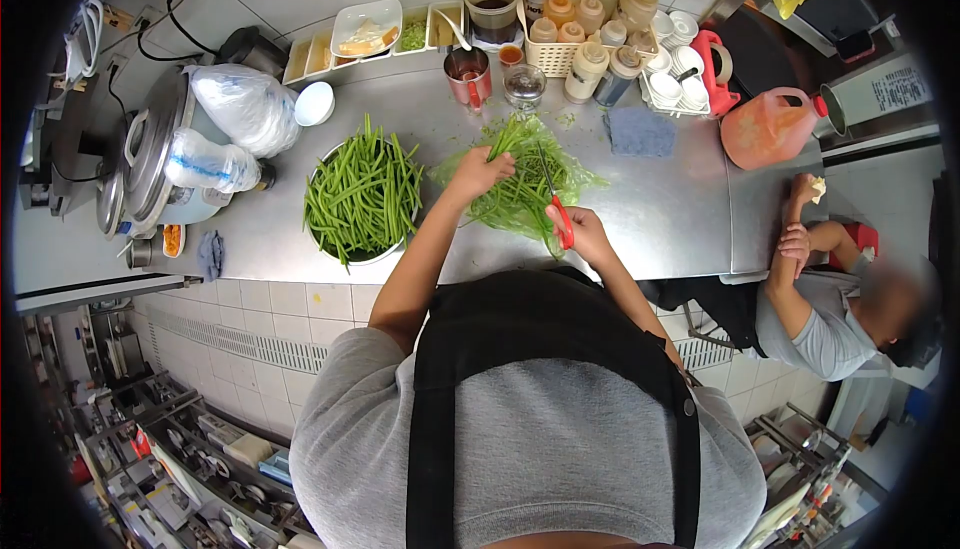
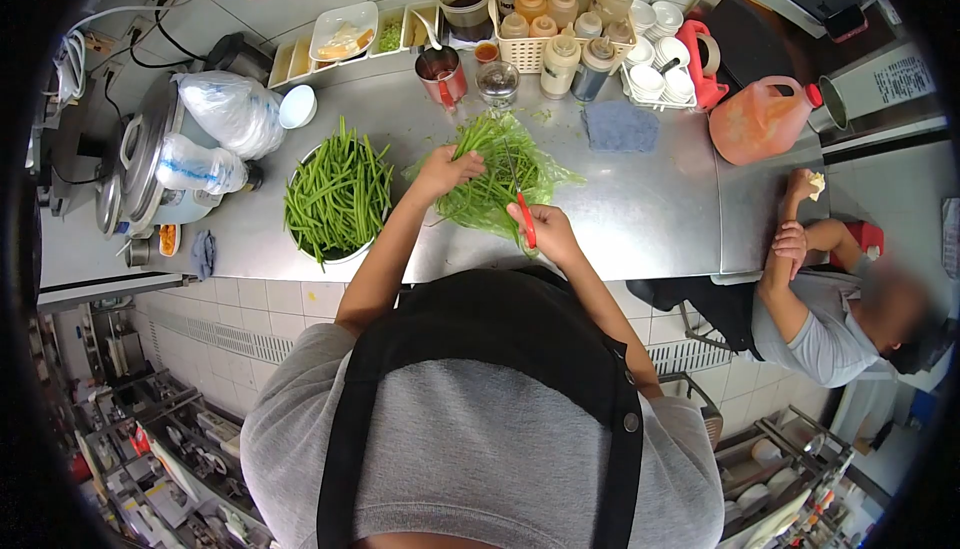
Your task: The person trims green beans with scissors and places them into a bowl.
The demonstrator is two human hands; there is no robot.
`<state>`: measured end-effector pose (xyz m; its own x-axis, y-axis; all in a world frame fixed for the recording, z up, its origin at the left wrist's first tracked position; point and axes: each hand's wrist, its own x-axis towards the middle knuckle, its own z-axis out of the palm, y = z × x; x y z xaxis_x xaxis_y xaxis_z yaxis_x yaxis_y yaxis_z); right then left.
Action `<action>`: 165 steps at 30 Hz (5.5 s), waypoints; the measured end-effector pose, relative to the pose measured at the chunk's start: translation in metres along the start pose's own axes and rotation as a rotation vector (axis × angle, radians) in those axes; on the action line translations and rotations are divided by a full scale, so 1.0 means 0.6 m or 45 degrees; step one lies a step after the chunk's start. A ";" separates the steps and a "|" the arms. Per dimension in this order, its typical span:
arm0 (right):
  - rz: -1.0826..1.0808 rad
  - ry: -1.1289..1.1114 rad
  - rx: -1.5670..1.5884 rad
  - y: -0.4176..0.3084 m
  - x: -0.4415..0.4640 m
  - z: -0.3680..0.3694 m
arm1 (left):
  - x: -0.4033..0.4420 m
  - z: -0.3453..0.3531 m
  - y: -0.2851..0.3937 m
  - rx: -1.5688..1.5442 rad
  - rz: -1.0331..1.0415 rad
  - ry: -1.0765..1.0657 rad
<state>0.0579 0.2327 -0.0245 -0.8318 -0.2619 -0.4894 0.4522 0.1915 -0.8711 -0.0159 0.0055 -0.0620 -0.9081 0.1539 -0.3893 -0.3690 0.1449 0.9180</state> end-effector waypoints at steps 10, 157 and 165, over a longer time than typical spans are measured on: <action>-0.010 0.011 0.029 0.008 0.005 0.002 | 0.008 0.024 -0.004 0.623 0.094 0.298; 0.038 0.204 -0.009 0.008 0.000 -0.026 | -0.061 0.026 0.071 0.407 -0.112 -0.304; 0.134 0.025 0.009 -0.012 -0.009 0.000 | -0.025 0.042 0.020 0.513 0.325 -0.215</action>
<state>0.0593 0.2328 -0.0152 -0.7855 -0.2224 -0.5775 0.5397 0.2107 -0.8151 -0.0017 0.0295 -0.0467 -0.9027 0.3844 -0.1935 -0.0038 0.4426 0.8967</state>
